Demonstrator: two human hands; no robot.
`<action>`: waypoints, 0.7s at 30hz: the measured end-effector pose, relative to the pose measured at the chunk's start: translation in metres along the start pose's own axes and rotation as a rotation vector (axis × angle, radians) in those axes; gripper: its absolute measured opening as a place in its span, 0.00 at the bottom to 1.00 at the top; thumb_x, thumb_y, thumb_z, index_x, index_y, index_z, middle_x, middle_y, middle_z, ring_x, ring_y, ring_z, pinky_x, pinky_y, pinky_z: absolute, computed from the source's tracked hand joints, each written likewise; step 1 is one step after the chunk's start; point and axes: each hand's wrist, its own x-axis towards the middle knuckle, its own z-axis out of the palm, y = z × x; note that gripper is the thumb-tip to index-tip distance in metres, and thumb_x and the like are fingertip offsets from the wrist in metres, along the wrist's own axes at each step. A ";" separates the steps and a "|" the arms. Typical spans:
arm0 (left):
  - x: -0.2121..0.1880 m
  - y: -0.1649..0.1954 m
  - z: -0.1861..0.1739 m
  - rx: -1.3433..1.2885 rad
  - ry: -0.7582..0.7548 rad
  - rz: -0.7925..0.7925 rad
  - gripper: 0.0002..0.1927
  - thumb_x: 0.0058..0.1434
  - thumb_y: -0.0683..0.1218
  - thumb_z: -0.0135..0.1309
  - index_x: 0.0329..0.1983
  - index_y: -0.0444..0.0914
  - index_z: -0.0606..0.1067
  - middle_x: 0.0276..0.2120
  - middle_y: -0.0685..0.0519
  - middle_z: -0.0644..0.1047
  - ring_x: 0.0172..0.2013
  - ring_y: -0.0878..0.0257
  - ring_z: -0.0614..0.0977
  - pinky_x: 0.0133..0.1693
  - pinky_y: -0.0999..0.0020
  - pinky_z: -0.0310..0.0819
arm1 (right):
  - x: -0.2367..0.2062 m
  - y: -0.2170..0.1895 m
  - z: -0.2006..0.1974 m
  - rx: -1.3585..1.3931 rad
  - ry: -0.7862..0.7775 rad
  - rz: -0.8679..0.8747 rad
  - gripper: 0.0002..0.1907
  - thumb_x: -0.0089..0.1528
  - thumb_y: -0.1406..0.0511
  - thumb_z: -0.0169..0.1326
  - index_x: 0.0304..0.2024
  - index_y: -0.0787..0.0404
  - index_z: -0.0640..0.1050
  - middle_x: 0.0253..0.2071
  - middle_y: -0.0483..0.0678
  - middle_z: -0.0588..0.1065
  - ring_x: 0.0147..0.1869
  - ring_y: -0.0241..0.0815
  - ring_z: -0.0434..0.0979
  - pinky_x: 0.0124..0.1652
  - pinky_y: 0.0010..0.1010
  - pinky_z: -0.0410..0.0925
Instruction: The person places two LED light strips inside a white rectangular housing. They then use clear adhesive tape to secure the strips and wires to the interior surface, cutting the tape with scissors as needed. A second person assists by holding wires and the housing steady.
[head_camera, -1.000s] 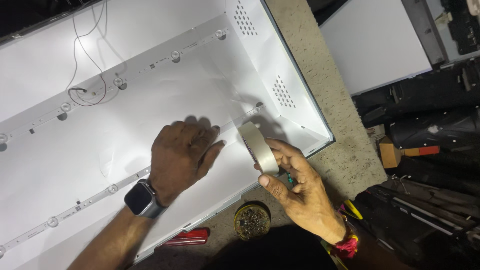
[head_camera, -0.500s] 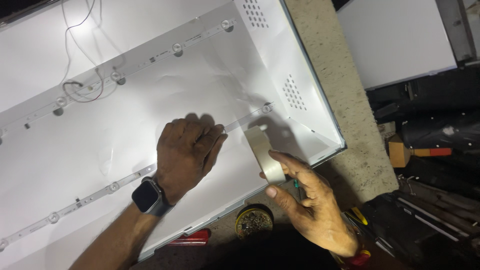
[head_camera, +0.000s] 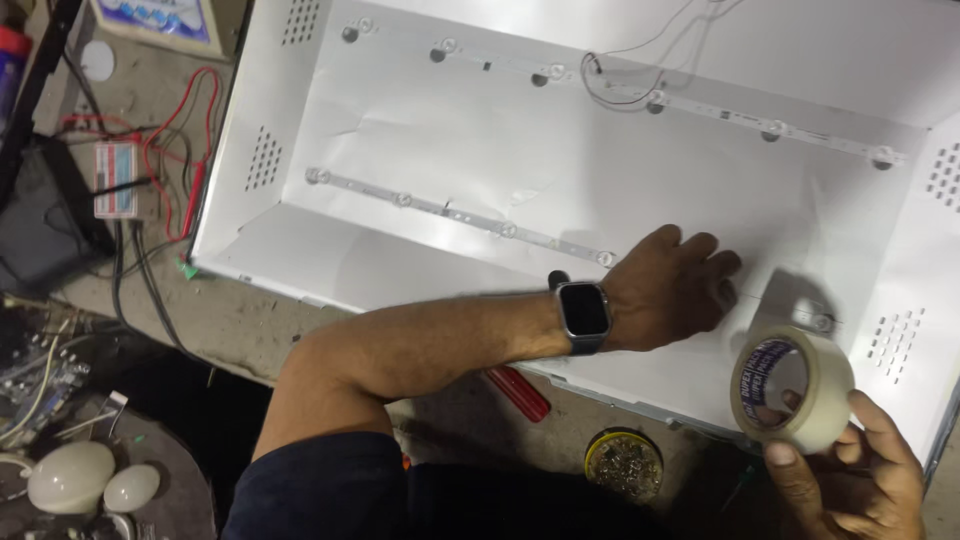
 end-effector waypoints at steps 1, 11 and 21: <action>0.000 0.004 -0.004 0.047 -0.013 -0.013 0.11 0.42 0.51 0.60 0.29 0.45 0.79 0.37 0.57 0.76 0.36 0.62 0.75 0.27 0.66 0.65 | 0.000 0.004 -0.004 -0.083 0.024 0.014 0.31 0.61 0.73 0.55 0.67 0.70 0.65 0.52 0.58 0.76 0.64 0.47 0.77 0.62 0.42 0.72; 0.000 0.022 -0.047 -0.084 -0.388 -0.111 0.05 0.57 0.52 0.61 0.28 0.50 0.79 0.35 0.60 0.70 0.38 0.66 0.71 0.33 0.71 0.62 | -0.016 -0.020 0.019 0.065 0.131 -0.040 0.33 0.61 0.74 0.54 0.68 0.70 0.61 0.54 0.59 0.75 0.66 0.50 0.75 0.62 0.45 0.69; 0.007 0.024 -0.049 -0.038 -0.361 -0.081 0.04 0.58 0.46 0.60 0.28 0.44 0.80 0.37 0.56 0.73 0.39 0.63 0.72 0.34 0.69 0.69 | -0.016 -0.032 0.031 0.058 0.263 -0.019 0.33 0.58 0.72 0.56 0.67 0.68 0.64 0.52 0.60 0.76 0.61 0.52 0.78 0.59 0.46 0.73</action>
